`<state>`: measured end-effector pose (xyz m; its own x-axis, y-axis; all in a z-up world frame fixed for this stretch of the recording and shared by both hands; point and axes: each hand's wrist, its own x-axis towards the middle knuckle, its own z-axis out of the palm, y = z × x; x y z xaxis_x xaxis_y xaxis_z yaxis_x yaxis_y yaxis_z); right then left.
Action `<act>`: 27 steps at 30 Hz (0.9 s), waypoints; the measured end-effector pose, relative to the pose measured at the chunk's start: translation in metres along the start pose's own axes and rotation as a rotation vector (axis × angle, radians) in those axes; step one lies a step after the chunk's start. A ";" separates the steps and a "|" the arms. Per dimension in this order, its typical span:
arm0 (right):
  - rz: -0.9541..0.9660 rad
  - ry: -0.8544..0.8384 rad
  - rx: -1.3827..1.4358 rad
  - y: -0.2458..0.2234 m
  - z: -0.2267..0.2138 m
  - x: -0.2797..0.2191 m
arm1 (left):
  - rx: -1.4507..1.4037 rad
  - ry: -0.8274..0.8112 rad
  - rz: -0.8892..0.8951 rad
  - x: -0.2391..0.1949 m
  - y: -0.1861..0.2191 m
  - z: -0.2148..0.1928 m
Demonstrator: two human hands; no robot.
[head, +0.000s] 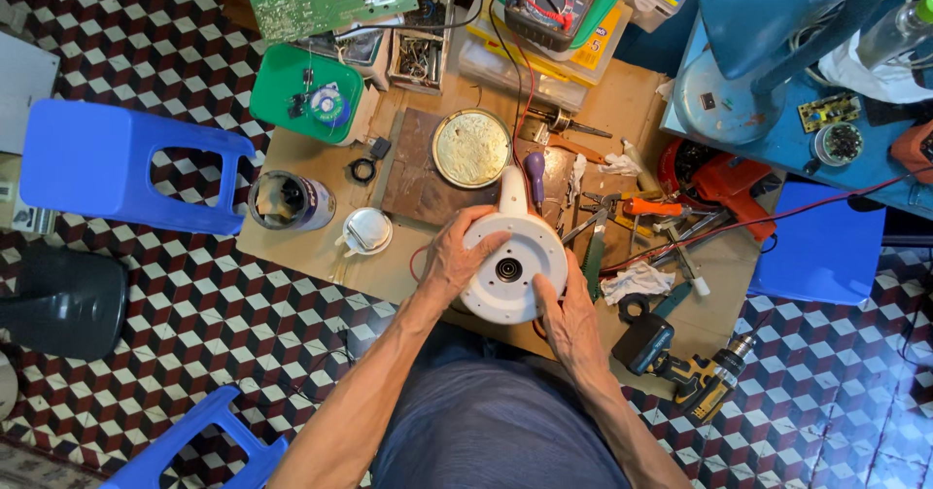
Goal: The person uses a cordless drill to fasten screws into the handle of an orange and white electric kettle. They then place a white circular base onto the kettle, align it, and secure it with additional screws using the drill.
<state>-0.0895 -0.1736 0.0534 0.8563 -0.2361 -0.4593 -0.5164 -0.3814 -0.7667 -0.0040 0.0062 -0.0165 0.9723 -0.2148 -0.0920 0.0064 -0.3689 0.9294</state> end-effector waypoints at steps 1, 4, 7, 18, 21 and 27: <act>0.056 -0.004 -0.015 0.000 0.000 0.000 | -0.023 0.008 0.037 -0.001 -0.001 0.001; 0.099 0.061 -0.026 -0.001 0.003 0.009 | -0.085 -0.032 0.020 -0.006 -0.003 -0.001; 0.085 0.094 0.019 -0.002 0.010 0.021 | -0.090 -0.092 -0.047 -0.015 -0.003 -0.002; 0.080 0.051 0.259 0.012 0.020 0.020 | -0.057 -0.231 0.030 -0.022 -0.002 -0.020; 0.146 0.032 0.299 0.014 0.015 0.019 | -0.052 -0.251 0.071 -0.016 0.003 -0.020; 0.109 0.011 0.333 0.021 0.010 0.018 | -0.023 -0.274 0.105 -0.013 0.004 -0.023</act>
<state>-0.0853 -0.1770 0.0248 0.7954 -0.2697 -0.5428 -0.5727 -0.0412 -0.8187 -0.0108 0.0282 -0.0036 0.8689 -0.4877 -0.0853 -0.0822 -0.3121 0.9465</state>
